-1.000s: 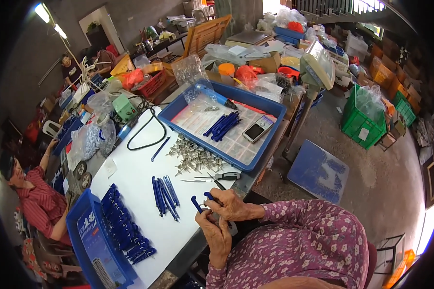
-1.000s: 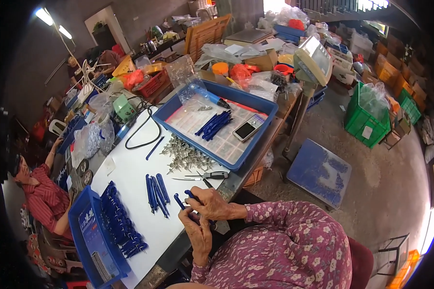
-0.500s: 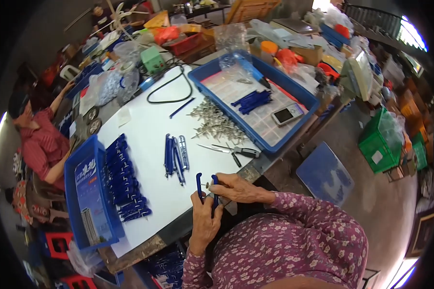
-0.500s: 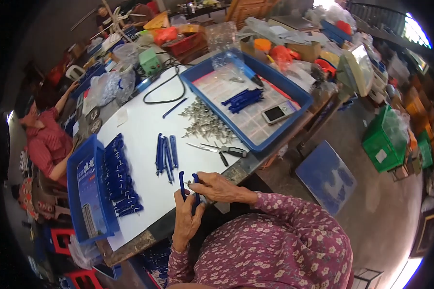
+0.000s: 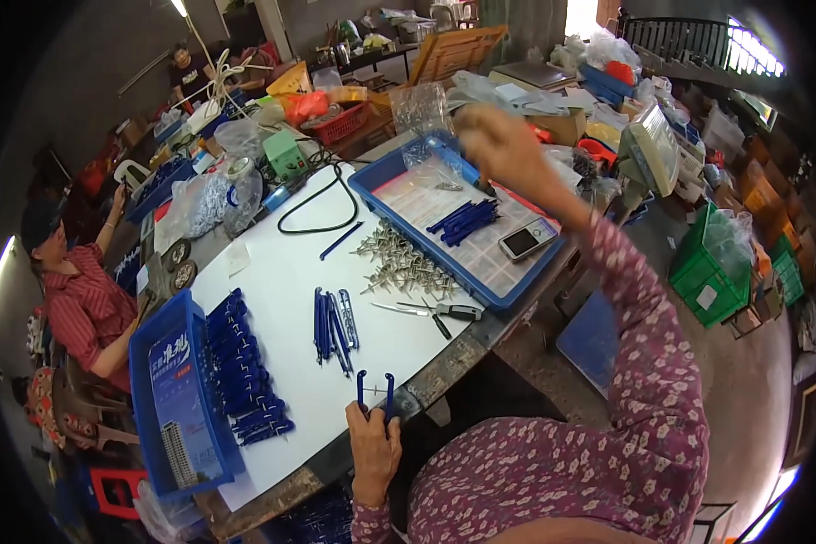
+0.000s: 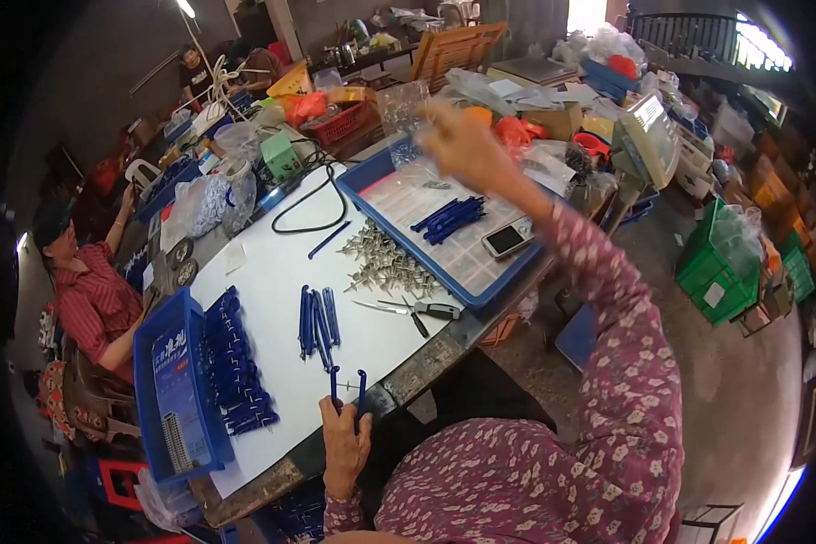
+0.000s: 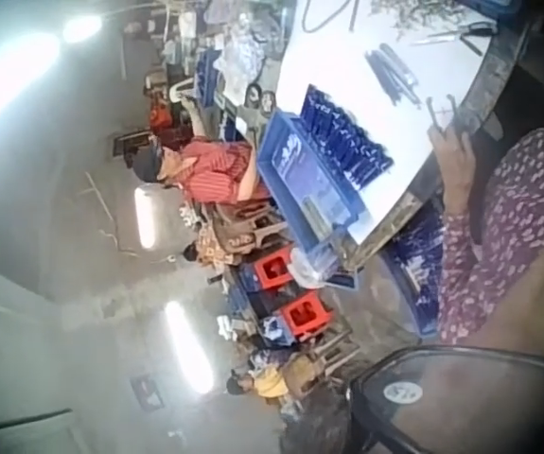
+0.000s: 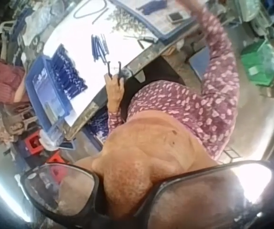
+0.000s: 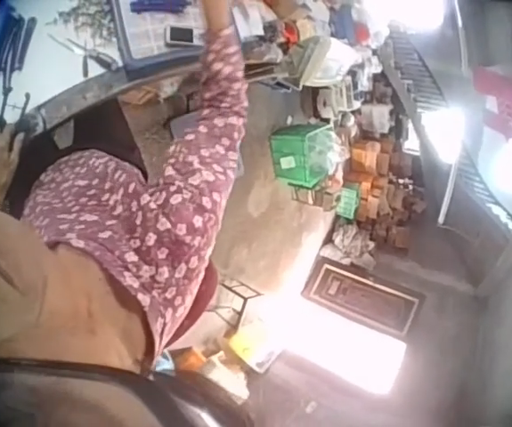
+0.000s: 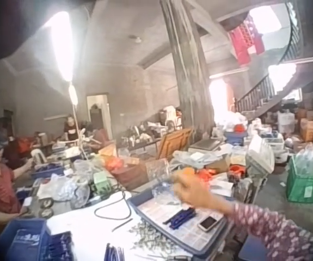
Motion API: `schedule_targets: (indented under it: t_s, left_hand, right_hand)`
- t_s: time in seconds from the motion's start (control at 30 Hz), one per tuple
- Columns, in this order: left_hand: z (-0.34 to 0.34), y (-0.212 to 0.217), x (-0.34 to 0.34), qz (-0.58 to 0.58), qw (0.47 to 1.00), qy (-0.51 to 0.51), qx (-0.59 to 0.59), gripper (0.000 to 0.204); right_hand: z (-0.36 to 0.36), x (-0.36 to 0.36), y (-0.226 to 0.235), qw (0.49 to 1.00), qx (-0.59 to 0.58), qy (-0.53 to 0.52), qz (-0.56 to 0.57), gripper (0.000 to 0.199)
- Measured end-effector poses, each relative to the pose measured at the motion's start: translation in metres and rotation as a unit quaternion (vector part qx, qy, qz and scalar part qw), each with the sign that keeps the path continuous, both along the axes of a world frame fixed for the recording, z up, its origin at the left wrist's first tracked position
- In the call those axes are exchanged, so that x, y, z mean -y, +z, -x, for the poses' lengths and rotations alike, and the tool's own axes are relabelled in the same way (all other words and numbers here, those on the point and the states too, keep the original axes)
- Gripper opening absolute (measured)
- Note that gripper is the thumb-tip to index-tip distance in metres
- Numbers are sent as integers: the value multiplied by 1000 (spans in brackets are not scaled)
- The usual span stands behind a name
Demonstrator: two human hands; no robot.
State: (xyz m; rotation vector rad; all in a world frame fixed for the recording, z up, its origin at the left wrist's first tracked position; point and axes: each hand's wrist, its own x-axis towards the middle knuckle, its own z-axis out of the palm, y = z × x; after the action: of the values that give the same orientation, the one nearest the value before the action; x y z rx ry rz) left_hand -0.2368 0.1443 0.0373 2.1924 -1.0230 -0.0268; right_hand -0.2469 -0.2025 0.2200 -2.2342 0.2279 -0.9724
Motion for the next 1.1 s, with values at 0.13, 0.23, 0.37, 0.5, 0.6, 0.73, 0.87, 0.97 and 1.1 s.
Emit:
schedule_targets:
  t_s: [0.13,0.23,0.37,0.5,0.6,0.73,0.87,0.97,1.1]
  left_hand:
    - [-3,-11,3,0,1000,13,6,15]
    - [-7,-11,-2,-4,999,6,51,16]
    - [-12,-4,8,3,999,2,32,16]
    - [-11,-8,3,-24,999,-10,48,17]
    - [-9,-6,-3,-35,997,-38,58,16]
    - [-9,-4,-7,-62,994,-85,24,21]
    - [-8,3,8,-91,988,-117,43,21]
    - [-10,6,14,-113,985,-116,60,22]
    - [-11,15,17,-129,980,-88,127,23]
  right_hand:
    - [-4,-28,37,984,-11,172,-42,28]
    - [-12,-100,13,913,-123,383,-73,25]
    - [-32,-150,-81,882,-123,445,100,22]
    - [-33,-163,-156,923,-109,350,114,20]
    - [-26,-160,-184,929,-163,325,72,20]
    - [-13,-164,-192,870,-245,377,-203,23]
    - [-1,-161,-204,902,-187,315,-229,24]
    - [2,-161,-206,904,-168,309,-243,25]
    - [2,-155,-210,893,-159,275,-319,26]
